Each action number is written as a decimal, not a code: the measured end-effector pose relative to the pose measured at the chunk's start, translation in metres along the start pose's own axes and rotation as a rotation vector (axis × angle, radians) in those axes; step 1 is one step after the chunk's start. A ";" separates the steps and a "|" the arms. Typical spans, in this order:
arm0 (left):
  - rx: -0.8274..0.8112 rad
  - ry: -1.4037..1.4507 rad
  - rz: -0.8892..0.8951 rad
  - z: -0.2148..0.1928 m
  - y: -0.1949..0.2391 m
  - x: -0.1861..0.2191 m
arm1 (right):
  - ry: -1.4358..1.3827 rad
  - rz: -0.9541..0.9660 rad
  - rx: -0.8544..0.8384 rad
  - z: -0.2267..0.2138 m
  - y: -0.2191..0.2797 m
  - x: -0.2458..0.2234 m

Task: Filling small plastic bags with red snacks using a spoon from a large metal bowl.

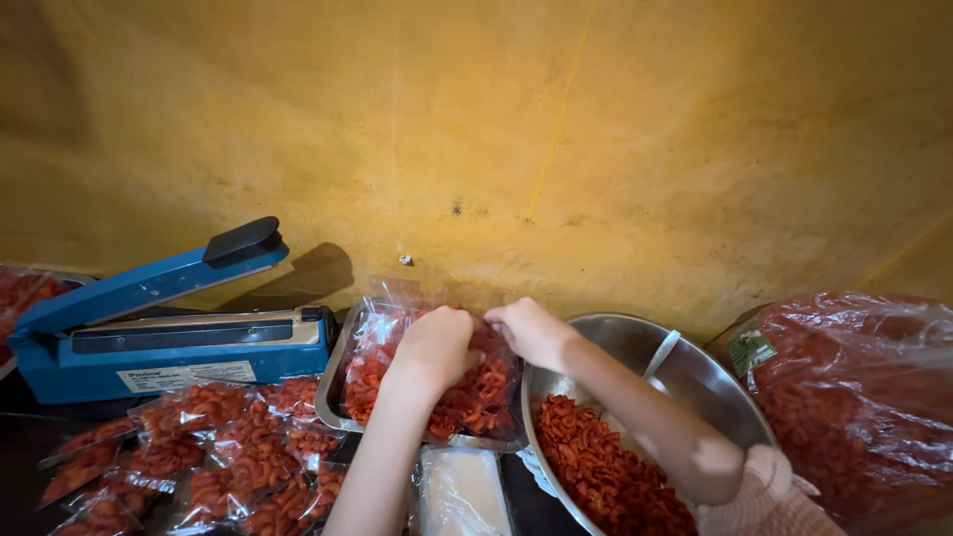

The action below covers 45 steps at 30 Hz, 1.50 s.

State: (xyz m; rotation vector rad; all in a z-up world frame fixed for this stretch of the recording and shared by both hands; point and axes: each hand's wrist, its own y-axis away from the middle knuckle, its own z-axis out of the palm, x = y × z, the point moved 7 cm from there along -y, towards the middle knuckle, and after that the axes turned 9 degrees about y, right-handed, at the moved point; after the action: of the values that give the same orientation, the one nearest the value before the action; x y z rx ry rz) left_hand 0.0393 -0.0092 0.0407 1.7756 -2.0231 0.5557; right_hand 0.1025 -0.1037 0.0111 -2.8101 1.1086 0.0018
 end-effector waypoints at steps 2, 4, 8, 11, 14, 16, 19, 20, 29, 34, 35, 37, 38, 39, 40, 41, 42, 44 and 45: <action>-0.001 0.000 -0.006 -0.003 0.004 0.003 | -0.059 0.021 -0.014 -0.042 0.017 -0.028; -0.002 0.005 -0.014 -0.004 0.006 0.002 | -0.116 0.042 -0.033 -0.068 0.028 -0.042; 0.031 -0.022 0.021 -0.013 0.014 0.008 | -0.160 0.083 -0.020 -0.088 0.039 -0.040; 0.048 -0.051 0.072 -0.035 0.041 0.035 | -0.182 0.039 0.082 -0.106 0.050 -0.040; 0.082 -0.050 0.157 -0.057 0.078 0.070 | -0.178 0.006 0.185 -0.127 0.082 -0.057; 0.107 -0.039 0.194 -0.063 0.102 0.084 | -0.139 -0.038 0.256 -0.141 0.111 -0.079; 0.347 -0.004 0.468 -0.075 0.146 0.112 | -0.208 -0.023 0.280 -0.142 0.156 -0.100; 0.377 -0.006 0.526 -0.077 0.161 0.120 | -0.175 -0.045 0.379 -0.139 0.172 -0.103; 0.224 -0.040 0.388 0.009 0.207 0.079 | -0.303 -0.156 0.336 -0.072 0.210 -0.154; 0.177 -0.144 0.190 0.082 0.202 0.025 | -0.046 -0.170 0.167 -0.019 0.198 -0.166; 0.236 -0.217 0.167 0.089 0.200 0.018 | 0.048 -0.149 0.145 -0.010 0.196 -0.166; 0.293 -0.287 0.144 0.100 0.198 0.009 | 0.143 -0.126 0.121 0.004 0.191 -0.165; 0.382 -0.355 0.174 0.098 0.199 0.010 | 0.208 -0.110 0.145 0.008 0.190 -0.163; 0.472 -0.424 0.202 0.096 0.200 0.012 | 0.270 -0.095 0.169 0.012 0.188 -0.163; 0.470 -0.423 0.201 0.099 0.199 0.012 | 0.269 -0.096 0.167 0.013 0.187 -0.163; 0.520 -0.433 0.211 0.099 0.199 0.012 | 0.289 -0.096 0.196 0.013 0.187 -0.165; 0.570 -0.442 0.220 0.099 0.200 0.013 | 0.308 -0.096 0.226 0.012 0.187 -0.166; 0.570 -0.442 0.230 0.099 0.199 0.011 | 0.349 -0.118 0.248 0.014 0.186 -0.166; 0.571 -0.441 0.238 0.100 0.200 0.011 | 0.391 -0.142 0.270 0.015 0.188 -0.167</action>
State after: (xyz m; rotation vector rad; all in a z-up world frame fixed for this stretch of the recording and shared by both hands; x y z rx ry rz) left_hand -0.1638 -0.0481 -0.0462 2.1329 -2.5900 0.9622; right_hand -0.1467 -0.1242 -0.0172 -2.6951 0.8861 -0.6822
